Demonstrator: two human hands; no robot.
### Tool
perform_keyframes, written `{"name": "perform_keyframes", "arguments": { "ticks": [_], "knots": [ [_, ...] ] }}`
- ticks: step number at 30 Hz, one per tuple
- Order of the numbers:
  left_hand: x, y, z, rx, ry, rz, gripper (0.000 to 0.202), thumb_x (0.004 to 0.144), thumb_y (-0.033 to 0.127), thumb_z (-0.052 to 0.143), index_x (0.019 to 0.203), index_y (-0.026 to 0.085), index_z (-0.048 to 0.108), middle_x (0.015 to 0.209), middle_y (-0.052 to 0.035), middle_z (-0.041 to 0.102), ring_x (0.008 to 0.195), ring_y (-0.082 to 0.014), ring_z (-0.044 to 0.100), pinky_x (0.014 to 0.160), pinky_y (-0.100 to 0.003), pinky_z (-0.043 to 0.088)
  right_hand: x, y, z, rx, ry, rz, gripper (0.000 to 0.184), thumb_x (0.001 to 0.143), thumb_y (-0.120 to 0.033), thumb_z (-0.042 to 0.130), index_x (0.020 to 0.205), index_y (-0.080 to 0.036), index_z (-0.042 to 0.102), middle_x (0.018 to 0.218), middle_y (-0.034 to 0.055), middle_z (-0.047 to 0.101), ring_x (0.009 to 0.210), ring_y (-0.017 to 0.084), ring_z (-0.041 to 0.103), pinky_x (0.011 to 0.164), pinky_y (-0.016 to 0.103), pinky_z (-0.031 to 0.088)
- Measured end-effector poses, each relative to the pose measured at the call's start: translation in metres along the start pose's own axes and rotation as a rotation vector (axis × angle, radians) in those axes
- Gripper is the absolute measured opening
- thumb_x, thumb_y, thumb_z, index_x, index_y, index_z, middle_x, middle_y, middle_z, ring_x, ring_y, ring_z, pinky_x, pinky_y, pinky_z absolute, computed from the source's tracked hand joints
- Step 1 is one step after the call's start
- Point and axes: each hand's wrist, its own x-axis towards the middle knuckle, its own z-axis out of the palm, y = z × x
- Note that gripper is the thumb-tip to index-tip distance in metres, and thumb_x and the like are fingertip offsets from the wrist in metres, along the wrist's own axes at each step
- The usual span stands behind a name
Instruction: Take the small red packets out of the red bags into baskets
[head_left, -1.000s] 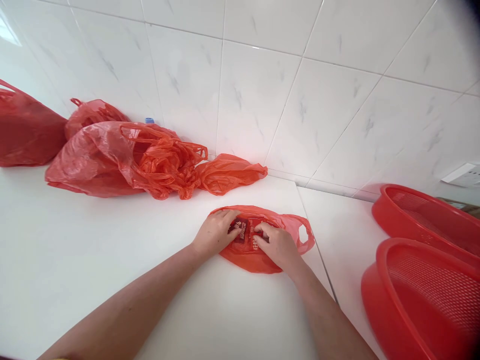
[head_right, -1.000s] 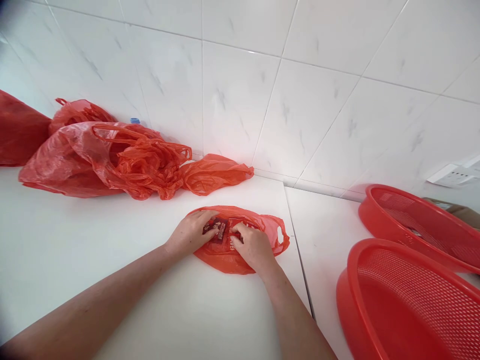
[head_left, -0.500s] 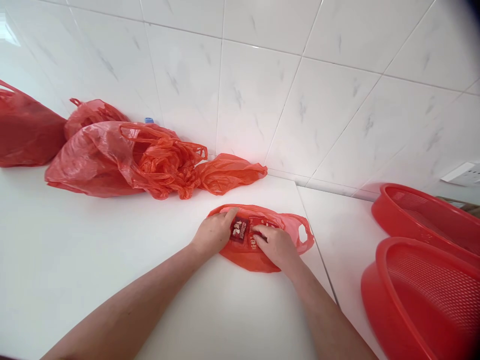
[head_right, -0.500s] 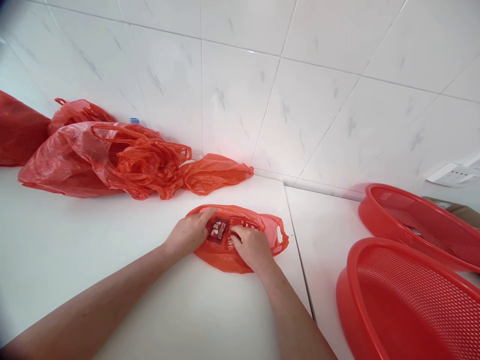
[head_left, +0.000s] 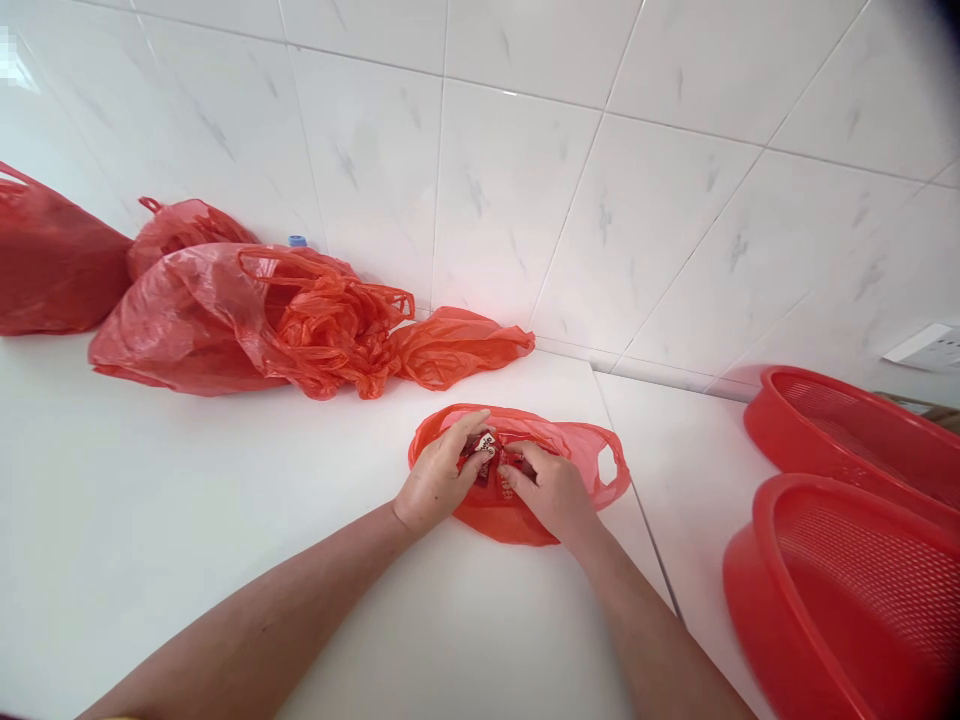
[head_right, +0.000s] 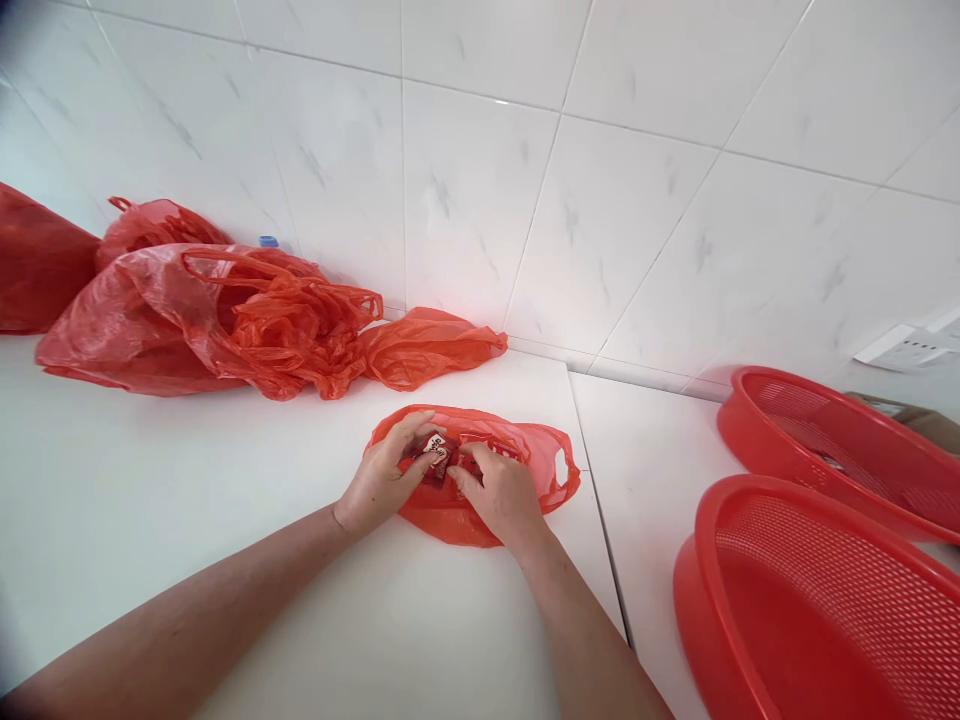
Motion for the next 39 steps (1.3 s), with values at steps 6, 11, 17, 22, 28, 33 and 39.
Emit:
{"name": "perform_keyframes", "arguments": {
  "ticks": [6, 11, 17, 22, 28, 33, 39],
  "knots": [
    [-0.001, 0.003, 0.001, -0.112, -0.038, -0.032, 0.044, 0.085, 0.018, 0.049, 0.127, 0.026, 0.040, 0.090, -0.0006, 0.062, 0.080, -0.0142, 0.062, 0.075, -0.031, 0.055, -0.001, -0.006, 0.001, 0.079, -0.043, -0.001, 0.026, 0.082, -0.041, 0.054, 0.103, -0.026, 0.059, 0.079, 0.0002, 0.067, 0.073, 0.018, 0.062, 0.066, 0.031, 0.047],
    [0.000, 0.000, 0.001, -0.084, -0.050, -0.054, 0.044, 0.084, 0.017, 0.049, 0.126, 0.026, 0.041, 0.088, -0.0002, 0.061, 0.079, -0.0143, 0.061, 0.076, -0.030, 0.054, -0.001, -0.007, 0.002, 0.159, -0.096, 0.004, 0.031, 0.084, -0.041, 0.050, 0.061, -0.022, 0.042, 0.058, -0.0034, 0.050, 0.055, 0.012, 0.046, 0.050, 0.026, 0.037],
    [0.008, -0.006, -0.007, 0.152, -0.024, 0.011, 0.024, 0.085, 0.020, 0.046, 0.107, 0.024, 0.056, 0.095, -0.0025, 0.064, 0.089, -0.0174, 0.060, 0.080, -0.033, 0.051, 0.001, 0.005, -0.002, 0.100, 0.015, 0.071, 0.037, 0.080, -0.040, 0.052, 0.059, -0.021, 0.028, 0.053, -0.0056, 0.033, 0.050, 0.010, 0.031, 0.045, 0.024, 0.026],
    [0.009, -0.008, -0.008, 0.359, -0.177, 0.119, 0.032, 0.072, 0.024, 0.064, 0.103, 0.023, 0.059, 0.104, -0.0044, 0.064, 0.100, -0.0245, 0.057, 0.085, -0.038, 0.047, 0.001, 0.005, -0.003, 0.018, 0.031, 0.116, 0.039, 0.079, -0.041, 0.051, 0.058, -0.021, 0.025, 0.052, -0.0057, 0.032, 0.048, 0.010, 0.030, 0.044, 0.024, 0.024],
    [0.006, -0.016, -0.004, 0.429, -0.217, 0.051, 0.052, 0.071, 0.024, 0.064, 0.121, 0.025, 0.050, 0.118, -0.0054, 0.060, 0.108, -0.0265, 0.055, 0.088, -0.039, 0.046, 0.001, 0.003, -0.002, -0.007, 0.004, 0.139, 0.040, 0.079, -0.041, 0.050, 0.057, -0.020, 0.024, 0.050, -0.0057, 0.034, 0.047, 0.010, 0.030, 0.043, 0.024, 0.024],
    [0.009, -0.015, -0.008, 0.431, -0.195, -0.032, 0.050, 0.075, 0.020, 0.058, 0.124, 0.024, 0.046, 0.118, -0.0061, 0.060, 0.110, -0.0246, 0.054, 0.090, -0.038, 0.046, 0.001, 0.001, -0.001, -0.013, -0.021, 0.140, 0.039, 0.078, -0.040, 0.051, 0.057, -0.020, 0.024, 0.050, -0.0058, 0.034, 0.047, 0.009, 0.030, 0.043, 0.024, 0.023],
    [0.012, -0.018, -0.007, 0.336, -0.112, -0.092, 0.044, 0.077, 0.012, 0.052, 0.118, 0.024, 0.050, 0.121, -0.0046, 0.058, 0.111, -0.0216, 0.054, 0.094, -0.036, 0.045, -0.001, -0.006, 0.000, -0.008, -0.061, 0.134, 0.039, 0.078, -0.039, 0.051, 0.056, -0.020, 0.025, 0.050, -0.0054, 0.036, 0.047, 0.009, 0.032, 0.043, 0.024, 0.024]
  ]
}}
